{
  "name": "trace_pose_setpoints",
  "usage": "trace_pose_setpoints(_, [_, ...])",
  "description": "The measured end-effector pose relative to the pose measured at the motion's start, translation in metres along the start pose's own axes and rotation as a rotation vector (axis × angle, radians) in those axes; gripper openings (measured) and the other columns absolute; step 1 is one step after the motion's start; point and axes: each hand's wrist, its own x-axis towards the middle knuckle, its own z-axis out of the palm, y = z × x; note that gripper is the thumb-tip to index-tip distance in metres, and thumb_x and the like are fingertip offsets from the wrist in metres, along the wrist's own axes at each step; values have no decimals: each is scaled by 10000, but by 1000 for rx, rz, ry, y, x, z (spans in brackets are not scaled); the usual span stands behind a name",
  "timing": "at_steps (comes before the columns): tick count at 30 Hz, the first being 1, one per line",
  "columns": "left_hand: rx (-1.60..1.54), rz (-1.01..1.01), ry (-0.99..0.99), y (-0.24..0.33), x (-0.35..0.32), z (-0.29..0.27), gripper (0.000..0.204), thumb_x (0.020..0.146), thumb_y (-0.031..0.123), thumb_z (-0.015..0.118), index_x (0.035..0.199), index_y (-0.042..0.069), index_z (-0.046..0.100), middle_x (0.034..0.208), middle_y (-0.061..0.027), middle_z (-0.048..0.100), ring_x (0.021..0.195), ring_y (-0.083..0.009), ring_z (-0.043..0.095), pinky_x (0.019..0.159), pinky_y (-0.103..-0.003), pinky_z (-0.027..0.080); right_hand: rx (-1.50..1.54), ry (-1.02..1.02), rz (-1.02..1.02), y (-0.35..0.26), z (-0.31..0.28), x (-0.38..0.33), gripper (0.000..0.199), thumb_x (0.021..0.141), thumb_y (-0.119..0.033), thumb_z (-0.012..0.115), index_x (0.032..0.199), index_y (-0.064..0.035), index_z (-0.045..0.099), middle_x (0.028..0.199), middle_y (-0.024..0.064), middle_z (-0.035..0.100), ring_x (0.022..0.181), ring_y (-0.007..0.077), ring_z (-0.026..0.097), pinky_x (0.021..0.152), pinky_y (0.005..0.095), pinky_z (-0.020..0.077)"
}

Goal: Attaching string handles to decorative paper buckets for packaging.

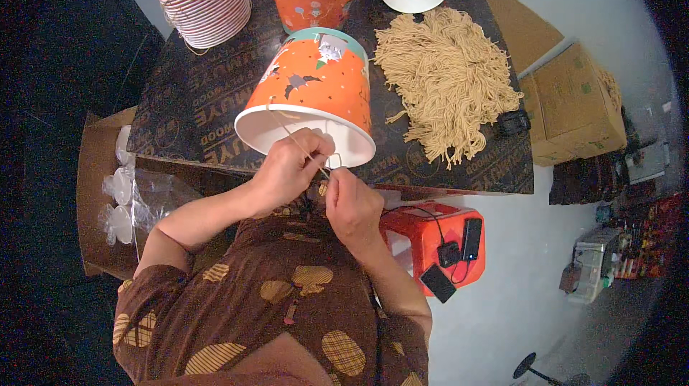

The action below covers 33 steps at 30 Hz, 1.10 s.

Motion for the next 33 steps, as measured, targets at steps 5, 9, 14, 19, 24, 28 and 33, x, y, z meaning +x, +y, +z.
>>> trace_pose_setpoints(5, [-8, -26, -49, 0, -1, -3, 78, 829, -46, 641, 899, -25, 613, 888, -163, 628, 835, -328, 647, 723, -380, 514, -19, 1, -3, -3, 1, 5, 149, 844, -30, 681, 964, -30, 593, 602, 94, 576, 486, 272, 597, 455, 376, 457])
trace_pose_setpoints(9, [17, 19, -112, -5, 0, -6, 74, 803, -52, 639, 843, -11, 592, 852, -143, 592, 823, -307, 611, 718, -368, 500, -20, 13, 10, -5, 4, 6, 134, 875, -39, 652, 988, -29, 582, 575, 96, 565, 476, 264, 607, 446, 378, 454])
trace_pose_setpoints(14, [-41, -8, -143, -7, 0, -10, 83, 787, -60, 637, 815, -6, 580, 841, -119, 584, 816, -282, 599, 711, -361, 494, 53, -43, 117, -10, 5, 7, 145, 895, -8, 617, 1028, -30, 565, 661, 159, 603, 543, 342, 631, 475, 422, 461])
trace_pose_setpoints(19, [-92, -25, -192, -8, 1, -12, 86, 778, -60, 644, 803, -8, 580, 855, -102, 593, 831, -262, 607, 712, -361, 496, -11, -33, 88, -9, 6, 9, 120, 899, -65, 625, 998, -63, 558, 575, 108, 569, 494, 277, 624, 452, 401, 460])
trace_pose_setpoints(24, [-102, -14, -176, -6, 1, -7, 79, 774, -56, 656, 776, -22, 584, 850, -100, 583, 818, -254, 609, 715, -356, 494, 26, -22, 98, -10, 6, 12, 128, 908, -81, 622, 1022, -72, 565, 589, 123, 579, 509, 304, 629, 456, 414, 461])
trace_pose_setpoints(28, [-123, -54, -174, -8, 1, -5, 72, 794, -55, 652, 781, -25, 588, 860, -85, 580, 805, -219, 603, 709, -337, 492, 192, -63, 252, -3, 5, 6, 156, 917, -81, 614, 1064, -62, 568, 604, 142, 589, 521, 326, 632, 463, 429, 462])
trace_pose_setpoints(33, [-242, -193, -166, -9, 0, -2, 75, 824, -59, 638, 780, -13, 598, 882, -55, 583, 800, -149, 575, 693, -288, 479, 161, -75, 244, -3, 2, 3, 208, 919, -81, 609, 1120, -54, 564, 606, 147, 593, 517, 324, 630, 469, 435, 468])
